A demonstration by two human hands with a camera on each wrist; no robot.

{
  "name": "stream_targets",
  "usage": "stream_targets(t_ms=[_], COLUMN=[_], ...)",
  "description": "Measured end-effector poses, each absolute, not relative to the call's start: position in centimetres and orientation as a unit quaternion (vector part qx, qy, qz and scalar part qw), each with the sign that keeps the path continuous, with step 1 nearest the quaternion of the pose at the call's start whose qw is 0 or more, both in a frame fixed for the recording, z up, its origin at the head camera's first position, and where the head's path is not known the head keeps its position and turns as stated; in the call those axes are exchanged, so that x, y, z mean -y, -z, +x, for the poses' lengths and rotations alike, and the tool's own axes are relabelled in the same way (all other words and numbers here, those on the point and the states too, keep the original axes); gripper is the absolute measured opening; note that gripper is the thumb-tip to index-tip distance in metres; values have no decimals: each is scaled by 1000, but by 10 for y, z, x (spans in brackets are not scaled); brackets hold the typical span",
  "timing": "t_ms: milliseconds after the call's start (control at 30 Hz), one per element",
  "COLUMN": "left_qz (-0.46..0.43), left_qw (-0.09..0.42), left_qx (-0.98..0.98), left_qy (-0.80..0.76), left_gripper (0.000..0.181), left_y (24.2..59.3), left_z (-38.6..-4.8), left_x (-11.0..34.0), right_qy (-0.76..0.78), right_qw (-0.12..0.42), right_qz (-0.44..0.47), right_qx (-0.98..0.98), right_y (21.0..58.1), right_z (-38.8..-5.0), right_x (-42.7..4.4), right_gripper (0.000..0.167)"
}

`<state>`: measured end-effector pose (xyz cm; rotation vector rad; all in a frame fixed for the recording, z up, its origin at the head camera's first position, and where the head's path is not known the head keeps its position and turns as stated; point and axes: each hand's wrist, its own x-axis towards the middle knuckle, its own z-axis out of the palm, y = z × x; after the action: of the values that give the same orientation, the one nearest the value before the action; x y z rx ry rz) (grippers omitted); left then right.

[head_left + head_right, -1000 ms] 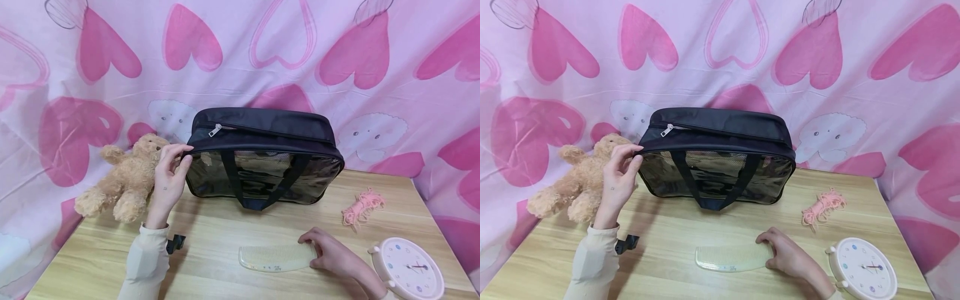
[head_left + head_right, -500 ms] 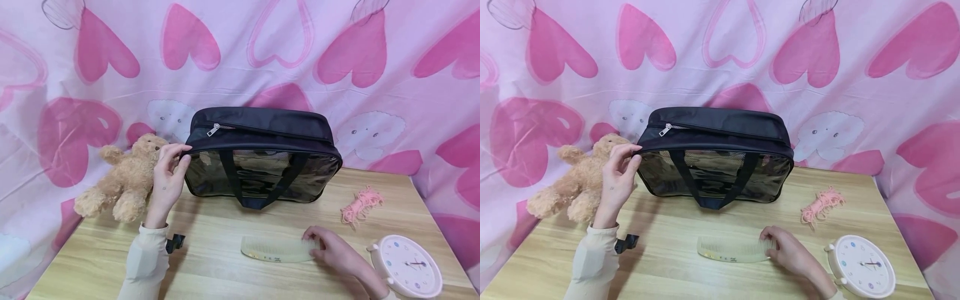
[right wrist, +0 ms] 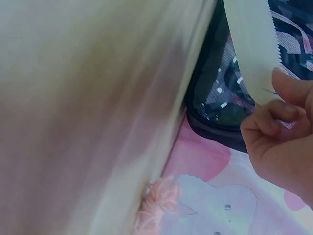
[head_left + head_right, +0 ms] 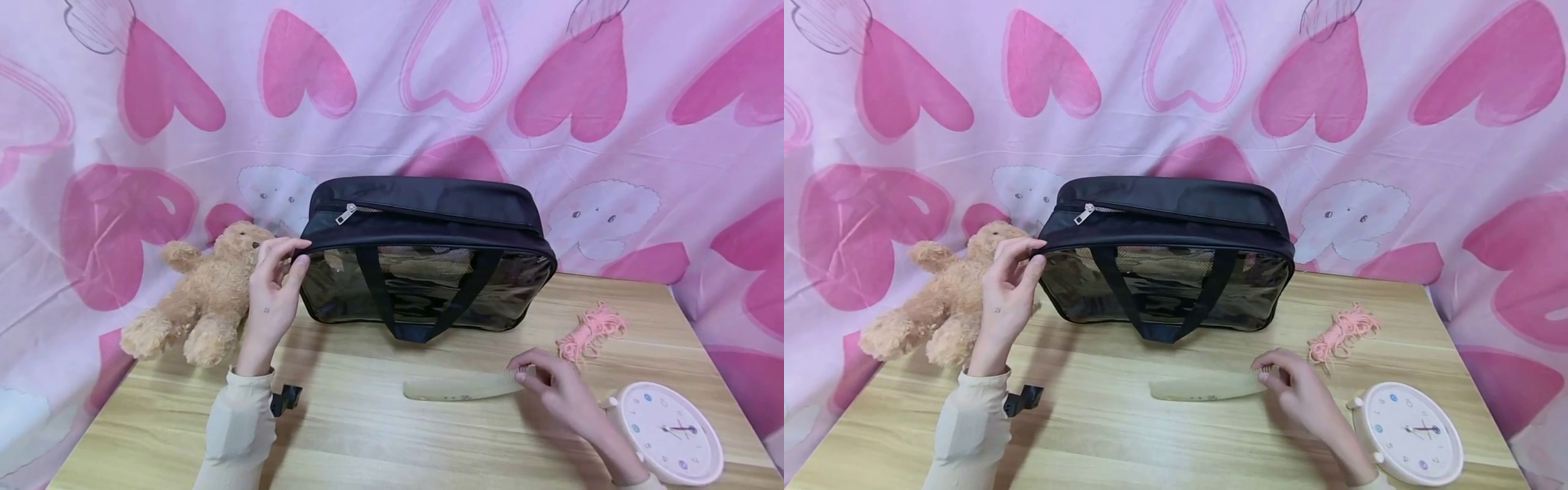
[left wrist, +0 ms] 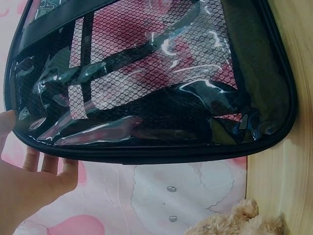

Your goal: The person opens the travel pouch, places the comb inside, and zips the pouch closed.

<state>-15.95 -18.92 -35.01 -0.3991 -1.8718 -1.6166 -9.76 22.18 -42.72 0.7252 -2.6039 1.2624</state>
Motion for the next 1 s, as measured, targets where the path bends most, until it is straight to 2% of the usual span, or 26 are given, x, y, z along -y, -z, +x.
stream_targets(t_ms=[233, 433, 767, 1000], left_qz=[-153, -153, -153, -152], left_qw=[310, 310, 307, 319], left_qx=[709, 709, 715, 713], left_qy=[614, 615, 609, 606], left_gripper=[20, 20, 18, 19], left_y=[350, 350, 334, 346], left_z=[-160, -160, -149, -157], left_x=[189, 189, 181, 188], right_qy=[-428, -462, -594, -654], right_qw=[153, 184, 224, 269], right_qz=[193, 145, 133, 148], right_qx=[870, 855, 761, 692], right_y=[401, 373, 328, 310], right_z=[-99, -98, -92, -98], right_x=[-231, -241, -253, -252], right_gripper=[28, 30, 24, 21])
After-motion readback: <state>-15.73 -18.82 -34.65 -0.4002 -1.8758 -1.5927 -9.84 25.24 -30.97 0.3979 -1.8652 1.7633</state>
